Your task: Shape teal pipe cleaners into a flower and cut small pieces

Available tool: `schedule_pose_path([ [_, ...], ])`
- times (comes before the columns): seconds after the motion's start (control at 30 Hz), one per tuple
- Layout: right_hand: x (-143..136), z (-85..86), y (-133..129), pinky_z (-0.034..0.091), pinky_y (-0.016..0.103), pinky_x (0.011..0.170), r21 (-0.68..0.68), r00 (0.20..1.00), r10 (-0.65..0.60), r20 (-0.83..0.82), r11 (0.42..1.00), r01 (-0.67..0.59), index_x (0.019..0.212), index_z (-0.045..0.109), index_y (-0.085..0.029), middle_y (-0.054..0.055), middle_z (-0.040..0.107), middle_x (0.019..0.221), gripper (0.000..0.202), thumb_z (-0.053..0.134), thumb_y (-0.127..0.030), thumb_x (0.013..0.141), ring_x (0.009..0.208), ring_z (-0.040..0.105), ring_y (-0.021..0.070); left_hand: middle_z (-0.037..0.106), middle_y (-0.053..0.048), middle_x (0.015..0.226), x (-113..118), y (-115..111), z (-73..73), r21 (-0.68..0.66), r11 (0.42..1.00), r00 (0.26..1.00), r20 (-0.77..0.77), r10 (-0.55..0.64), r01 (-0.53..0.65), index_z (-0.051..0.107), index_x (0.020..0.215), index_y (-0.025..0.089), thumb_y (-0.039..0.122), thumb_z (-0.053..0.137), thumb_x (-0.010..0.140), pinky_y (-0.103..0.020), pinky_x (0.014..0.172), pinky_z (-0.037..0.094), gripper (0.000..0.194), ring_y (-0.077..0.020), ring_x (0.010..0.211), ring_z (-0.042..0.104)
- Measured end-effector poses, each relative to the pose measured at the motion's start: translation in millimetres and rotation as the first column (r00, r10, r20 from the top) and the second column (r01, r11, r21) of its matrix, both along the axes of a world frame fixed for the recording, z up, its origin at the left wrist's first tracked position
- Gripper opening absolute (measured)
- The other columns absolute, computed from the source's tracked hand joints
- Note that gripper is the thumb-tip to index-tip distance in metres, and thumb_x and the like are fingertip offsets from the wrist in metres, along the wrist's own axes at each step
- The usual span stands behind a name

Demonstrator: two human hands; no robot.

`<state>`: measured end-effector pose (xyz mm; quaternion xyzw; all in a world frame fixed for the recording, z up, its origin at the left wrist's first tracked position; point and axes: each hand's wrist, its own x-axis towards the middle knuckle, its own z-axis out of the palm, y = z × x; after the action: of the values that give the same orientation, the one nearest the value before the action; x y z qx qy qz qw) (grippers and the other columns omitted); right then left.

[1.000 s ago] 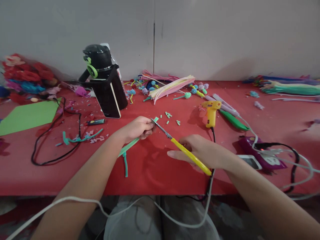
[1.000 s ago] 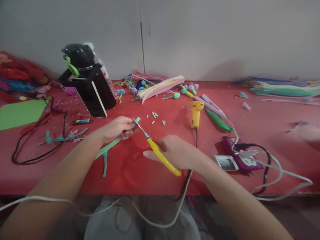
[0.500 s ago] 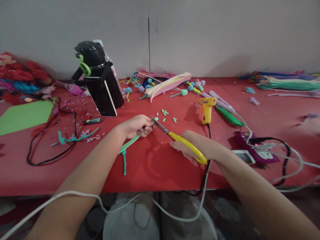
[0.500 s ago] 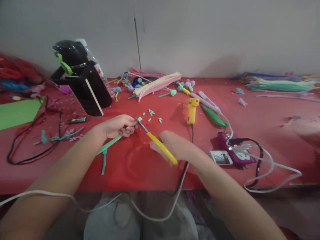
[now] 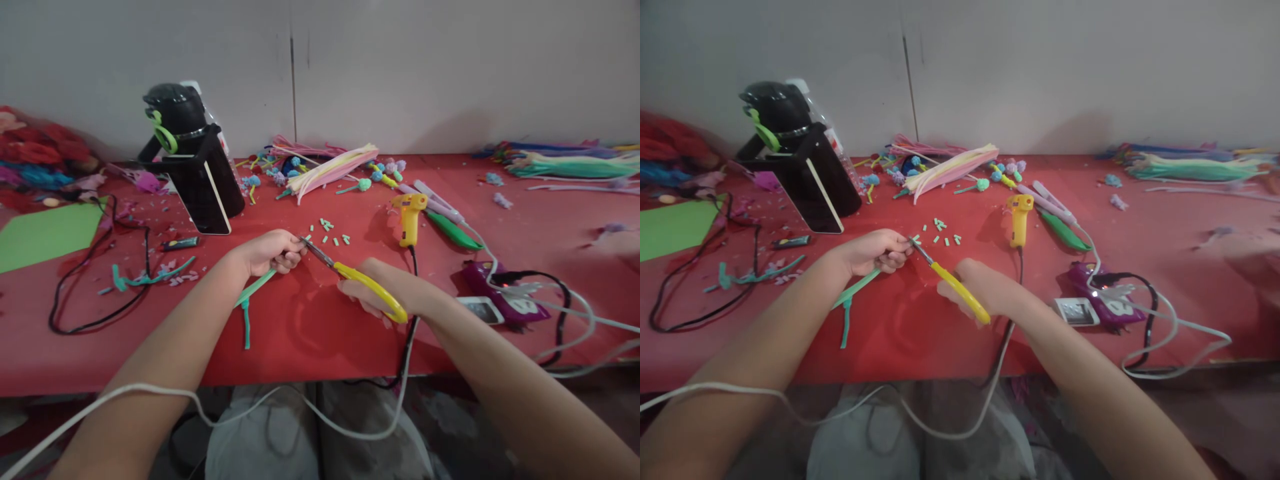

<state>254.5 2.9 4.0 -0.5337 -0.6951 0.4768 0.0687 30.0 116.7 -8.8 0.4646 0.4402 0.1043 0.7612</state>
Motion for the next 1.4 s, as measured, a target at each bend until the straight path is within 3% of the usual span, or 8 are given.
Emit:
schedule_pose_path([
  [0.2, 4, -5.7, 2, 0.032, 0.019, 0.037, -0.020, 0.995, -0.011, -0.095, 1.000, 0.009, 0.054, 0.048, -0.019, -0.002, 0.051, 0.043, 0.032, 0.056, -0.020, 0.085, 0.038, 0.048, 0.0092, 0.032, 0.006, 0.052, 1, 0, 0.9, -0.019, 1.000, 1.000, -0.013, 0.022, -0.022, 0.053, 0.067, 0.012, 0.009, 0.046, 0.094, -0.013, 0.036, 0.016, 0.028, -0.0014, 0.038, 0.018],
  [0.43, -3, -7.5, 0, 0.029, 0.020, 0.035, 0.019, 0.990, -0.095, -0.099, 0.995, 0.097, 0.046, 0.042, -0.020, -0.001, 0.047, 0.040, 0.046, 0.052, -0.025, 0.090, 0.037, 0.044, 0.0089, 0.033, 0.006, 0.052, 2, -3, 2.3, 0.005, 1.000, 1.000, -0.023, 0.000, 0.000, 0.052, 0.068, 0.012, 0.012, 0.045, 0.096, -0.013, 0.037, 0.013, 0.029, -0.0017, 0.039, 0.017],
  [0.63, 6, -10.9, -1, 0.035, 0.023, 0.037, -0.042, 0.976, -0.119, -0.184, 0.993, 0.113, 0.055, 0.048, -0.020, -0.002, 0.049, 0.046, 0.047, 0.060, -0.048, 0.091, 0.038, 0.045, 0.0103, 0.035, 0.005, 0.057, -13, -3, -2.8, 0.135, 0.988, 0.996, 0.031, -0.084, 0.079, 0.062, 0.077, 0.009, 0.027, 0.062, 0.093, -0.016, 0.042, 0.019, 0.024, -0.0024, 0.043, 0.021],
  [0.83, 6, 5.9, 23, 0.029, 0.023, 0.044, 0.150, 0.953, -0.240, -0.186, 0.951, 0.269, 0.065, 0.045, -0.020, -0.005, 0.047, 0.053, 0.052, 0.070, -0.065, 0.079, 0.046, 0.041, 0.0078, 0.048, 0.001, 0.065, -24, -12, 12.0, 0.337, 0.940, 0.995, 0.058, -0.084, 0.060, 0.068, 0.090, 0.008, 0.021, 0.062, 0.089, -0.018, 0.048, 0.025, 0.015, -0.0046, 0.049, 0.032],
  [1.0, -22, 1.6, 39, 0.037, 0.024, 0.046, 0.175, 0.837, -0.292, -0.462, 0.895, 0.409, 0.072, 0.047, -0.021, -0.001, 0.058, 0.058, 0.048, 0.075, -0.060, 0.076, 0.049, 0.051, 0.0101, 0.061, -0.005, 0.067, -20, -22, 16.9, 0.499, 0.857, 0.990, -0.013, -0.140, 0.128, 0.059, 0.074, 0.012, 0.026, 0.056, 0.094, -0.020, 0.051, 0.030, 0.024, -0.0057, 0.050, 0.036],
  [1.1, -37, -8.6, 41, 0.043, 0.025, 0.049, 0.143, 0.750, -0.339, -0.568, 0.857, 0.496, 0.073, 0.045, -0.022, 0.000, 0.062, 0.060, 0.046, 0.076, -0.056, 0.075, 0.052, 0.057, 0.0124, 0.061, -0.004, 0.065, -15, -27, 16.8, 0.535, 0.822, 0.979, -0.055, -0.196, 0.194, 0.063, 0.080, 0.012, 0.028, 0.054, 0.095, -0.021, 0.052, 0.033, 0.024, -0.0068, 0.051, 0.037],
  [1.23, -43, -15.0, 38, 0.044, 0.026, 0.049, 0.131, 0.759, -0.323, -0.565, 0.873, 0.469, 0.072, 0.044, -0.022, 0.000, 0.062, 0.058, 0.044, 0.078, -0.052, 0.073, 0.052, 0.059, 0.0134, 0.062, -0.004, 0.069, -11, -32, 17.1, 0.526, 0.813, 0.965, -0.061, -0.256, 0.249, 0.065, 0.092, 0.011, 0.030, 0.053, 0.096, -0.021, 0.053, 0.034, 0.023, -0.0076, 0.053, 0.041],
  [1.4, -43, -11.8, 35, 0.042, 0.025, 0.048, 0.150, 0.794, -0.259, -0.550, 0.905, 0.399, 0.074, 0.040, -0.024, -0.002, 0.063, 0.053, 0.043, 0.076, -0.048, 0.076, 0.049, 0.057, 0.0124, 0.061, -0.003, 0.066, -9, -36, 18.4, 0.464, 0.813, 0.933, -0.102, -0.344, 0.351, 0.064, 0.087, 0.011, 0.025, 0.055, 0.093, -0.021, 0.052, 0.034, 0.017, -0.0071, 0.051, 0.042],
])
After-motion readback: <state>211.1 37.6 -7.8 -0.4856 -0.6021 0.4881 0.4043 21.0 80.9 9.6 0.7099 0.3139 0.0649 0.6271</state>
